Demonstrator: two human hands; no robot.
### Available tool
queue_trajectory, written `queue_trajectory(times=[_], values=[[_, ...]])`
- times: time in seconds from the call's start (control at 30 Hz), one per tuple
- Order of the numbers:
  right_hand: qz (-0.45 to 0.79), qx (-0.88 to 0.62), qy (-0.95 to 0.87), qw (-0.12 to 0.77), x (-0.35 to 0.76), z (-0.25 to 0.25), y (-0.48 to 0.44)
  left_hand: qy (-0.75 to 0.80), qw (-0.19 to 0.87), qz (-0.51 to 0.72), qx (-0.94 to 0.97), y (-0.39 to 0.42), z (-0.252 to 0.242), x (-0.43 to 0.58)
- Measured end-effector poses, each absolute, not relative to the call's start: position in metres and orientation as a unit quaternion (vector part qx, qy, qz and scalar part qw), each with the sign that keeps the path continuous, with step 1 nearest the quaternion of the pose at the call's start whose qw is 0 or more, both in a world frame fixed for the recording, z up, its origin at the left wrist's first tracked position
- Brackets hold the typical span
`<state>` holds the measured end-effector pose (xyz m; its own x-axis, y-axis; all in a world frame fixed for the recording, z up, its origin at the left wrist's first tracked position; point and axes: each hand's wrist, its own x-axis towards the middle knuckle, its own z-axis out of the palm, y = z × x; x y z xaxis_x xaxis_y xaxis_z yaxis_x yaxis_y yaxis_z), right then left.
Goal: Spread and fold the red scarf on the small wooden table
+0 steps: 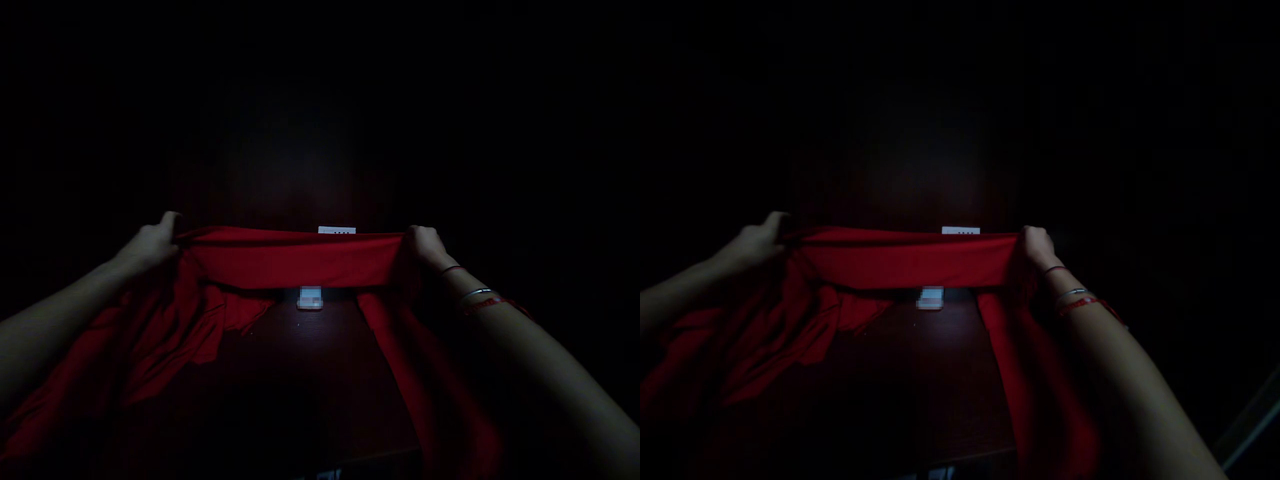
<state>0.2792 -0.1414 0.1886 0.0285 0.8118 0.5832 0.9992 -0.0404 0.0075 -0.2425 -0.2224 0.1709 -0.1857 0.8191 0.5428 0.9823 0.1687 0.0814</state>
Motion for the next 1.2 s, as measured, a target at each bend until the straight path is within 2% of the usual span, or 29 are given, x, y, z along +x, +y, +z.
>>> queue_trajectory(times=[0.1, 0.2, 0.33, 0.43, 0.57, 0.8, 0.87, 0.93, 1.07, 1.13, 1.2], values=[[-0.233, -0.685, -0.655, 0.217, 0.275, 0.193, -0.146, -0.749, 0.181, -0.21, -0.602, -0.219, 0.183, -0.251], [-0.195, -0.705, -0.661, 0.166, 0.277, 0.194, -0.144, -0.736, 0.071, -0.186, -0.647, -0.214, 0.181, -0.253], [-0.189, -0.712, -0.657, 0.161, 0.285, 0.187, -0.14, -0.672, -0.106, -0.366, -0.635, -0.223, 0.17, -0.248], [-0.174, -0.713, -0.664, 0.141, 0.294, 0.182, -0.138, -0.615, -0.163, -0.365, -0.679, -0.242, 0.165, -0.239], [-0.184, -0.717, -0.657, 0.144, 0.306, 0.18, -0.133, -0.62, -0.128, -0.239, -0.736, -0.257, 0.168, -0.236], [-0.124, -0.694, -0.703, 0.091, 0.302, 0.177, -0.121, -0.697, 0.158, -0.085, -0.694, -0.23, 0.175, -0.245], [-0.119, -0.71, -0.683, 0.124, 0.293, 0.176, -0.121, -0.7, 0.21, -0.081, -0.678, -0.221, 0.177, -0.24], [-0.136, -0.723, -0.648, 0.195, 0.285, 0.174, -0.124, -0.699, 0.252, -0.102, -0.662, -0.216, 0.18, -0.233], [-0.167, -0.702, -0.592, 0.36, 0.285, 0.156, -0.146, -0.65, 0.246, -0.091, -0.713, -0.225, 0.167, -0.228], [-0.177, -0.687, -0.594, 0.38, 0.295, 0.133, -0.168, -0.621, 0.203, -0.057, -0.755, -0.241, 0.142, -0.231], [-0.174, -0.687, -0.614, 0.348, 0.306, 0.102, -0.197, -0.618, 0.134, -0.003, -0.775, -0.263, 0.104, -0.237]])
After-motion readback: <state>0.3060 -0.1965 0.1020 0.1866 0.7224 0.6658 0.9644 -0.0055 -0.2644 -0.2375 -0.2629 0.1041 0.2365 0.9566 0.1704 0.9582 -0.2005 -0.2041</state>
